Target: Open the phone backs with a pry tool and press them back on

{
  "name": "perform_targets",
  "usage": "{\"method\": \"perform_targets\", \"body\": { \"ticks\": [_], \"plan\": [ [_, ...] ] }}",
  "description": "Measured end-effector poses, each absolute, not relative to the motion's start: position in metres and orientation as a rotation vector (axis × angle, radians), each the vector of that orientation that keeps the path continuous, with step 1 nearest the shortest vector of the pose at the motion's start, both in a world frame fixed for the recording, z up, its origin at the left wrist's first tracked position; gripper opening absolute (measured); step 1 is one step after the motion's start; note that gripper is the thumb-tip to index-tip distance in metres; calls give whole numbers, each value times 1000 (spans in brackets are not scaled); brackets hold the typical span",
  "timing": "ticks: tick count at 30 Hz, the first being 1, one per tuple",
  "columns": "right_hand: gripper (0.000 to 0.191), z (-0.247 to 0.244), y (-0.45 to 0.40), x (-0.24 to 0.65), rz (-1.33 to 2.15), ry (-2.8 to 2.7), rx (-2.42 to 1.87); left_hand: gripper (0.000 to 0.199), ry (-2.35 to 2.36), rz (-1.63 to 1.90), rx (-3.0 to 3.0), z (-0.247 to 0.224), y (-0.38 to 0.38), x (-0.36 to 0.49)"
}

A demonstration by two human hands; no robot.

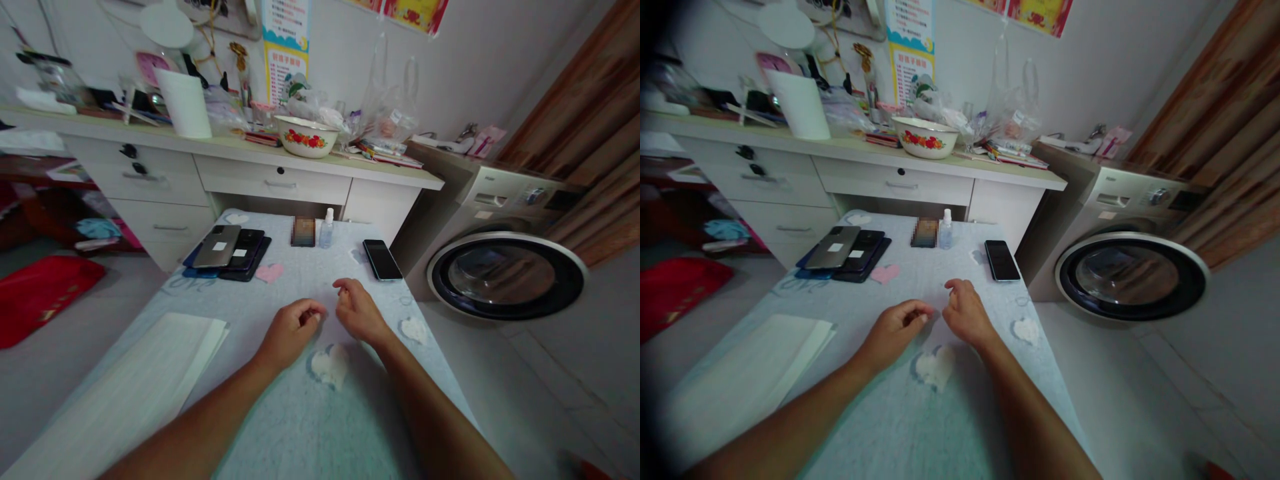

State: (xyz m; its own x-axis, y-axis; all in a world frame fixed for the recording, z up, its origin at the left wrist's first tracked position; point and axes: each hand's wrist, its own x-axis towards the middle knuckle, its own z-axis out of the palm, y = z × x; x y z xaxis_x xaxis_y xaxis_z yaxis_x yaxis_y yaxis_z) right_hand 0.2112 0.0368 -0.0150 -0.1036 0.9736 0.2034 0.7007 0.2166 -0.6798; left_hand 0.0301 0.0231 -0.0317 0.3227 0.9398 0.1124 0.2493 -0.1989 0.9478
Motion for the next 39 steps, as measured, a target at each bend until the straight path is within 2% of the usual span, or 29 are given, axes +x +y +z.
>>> {"method": "perform_targets", "body": {
  "ticks": [4,9,11,17,24,31,39],
  "plan": [
    [45,-28,37,210,583,-1832,-1506,18,1250,1006,1854,-29,29,24],
    [16,-31,34,209,503,-1882,-1485,21,1360,914,2075,-34,32,23],
    [12,-32,34,208,428,-1939,-1446,22,1383,845,2153,-38,33,24],
    [16,-37,36,207,271,-2067,-1529,27,1440,609,2325,-32,31,26],
    [20,-39,36,205,105,-2130,-1658,25,1502,193,2393,6,49,3],
    [23,-37,37,203,126,-2130,-1735,30,1794,91,2316,28,88,-30],
    [23,-36,39,205,167,-2130,-1723,23,1622,11,2294,65,117,-51]
  ]
}}
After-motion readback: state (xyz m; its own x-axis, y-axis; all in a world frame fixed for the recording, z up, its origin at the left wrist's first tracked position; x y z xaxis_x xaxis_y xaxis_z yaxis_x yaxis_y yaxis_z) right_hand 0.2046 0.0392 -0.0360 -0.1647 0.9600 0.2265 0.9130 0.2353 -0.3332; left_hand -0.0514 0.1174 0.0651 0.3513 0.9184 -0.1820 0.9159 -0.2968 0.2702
